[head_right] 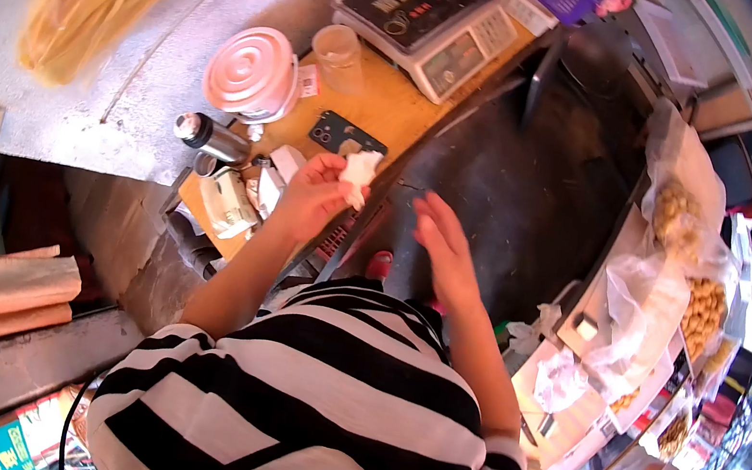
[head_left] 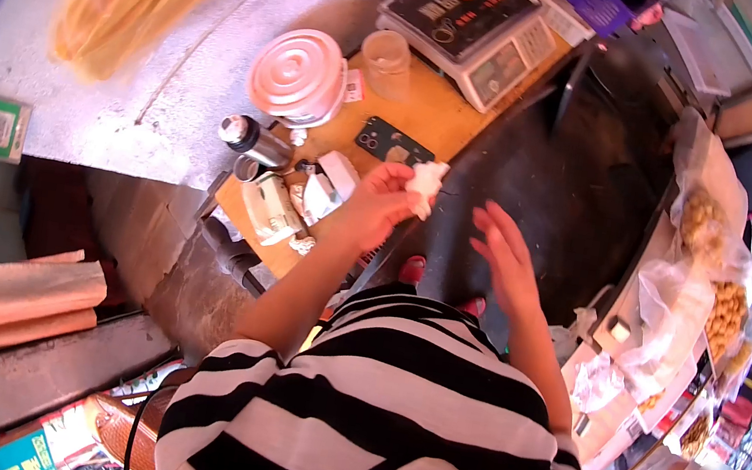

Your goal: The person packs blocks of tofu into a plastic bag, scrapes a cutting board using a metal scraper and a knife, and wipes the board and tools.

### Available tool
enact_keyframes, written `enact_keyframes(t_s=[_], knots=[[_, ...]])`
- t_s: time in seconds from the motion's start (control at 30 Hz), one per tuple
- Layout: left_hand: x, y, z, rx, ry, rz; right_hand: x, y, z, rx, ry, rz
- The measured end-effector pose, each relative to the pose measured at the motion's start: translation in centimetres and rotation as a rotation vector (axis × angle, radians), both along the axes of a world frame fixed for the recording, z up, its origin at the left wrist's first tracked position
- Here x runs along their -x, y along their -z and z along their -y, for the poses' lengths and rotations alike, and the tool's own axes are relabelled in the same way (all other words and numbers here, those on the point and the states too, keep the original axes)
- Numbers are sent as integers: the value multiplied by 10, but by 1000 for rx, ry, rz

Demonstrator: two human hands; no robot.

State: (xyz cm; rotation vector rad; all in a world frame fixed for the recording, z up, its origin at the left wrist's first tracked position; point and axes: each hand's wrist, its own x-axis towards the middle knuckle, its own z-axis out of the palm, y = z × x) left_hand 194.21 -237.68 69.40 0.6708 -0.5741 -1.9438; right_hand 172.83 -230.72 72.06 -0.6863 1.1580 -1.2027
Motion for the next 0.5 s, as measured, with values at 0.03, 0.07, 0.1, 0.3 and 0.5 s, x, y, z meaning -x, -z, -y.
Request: enact_keyframes(t_s=[0.03, 0.07, 0.1, 0.3, 0.5], knots=[[18, -15, -11, -27, 37, -3, -8, -3, 7, -18, 38, 63], [32, -27, -18, -54, 76, -6, -10, 0, 15, 20, -49, 75], [42, -30, -23, -66, 85, 55, -8, 5, 22, 56, -139, 87], [41, -3, -22, -53, 104, 112, 18, 19, 16, 83, 160, 359], [76, -12, -21, -105, 115, 169, 64, 3, -2, 48, 350, 204]])
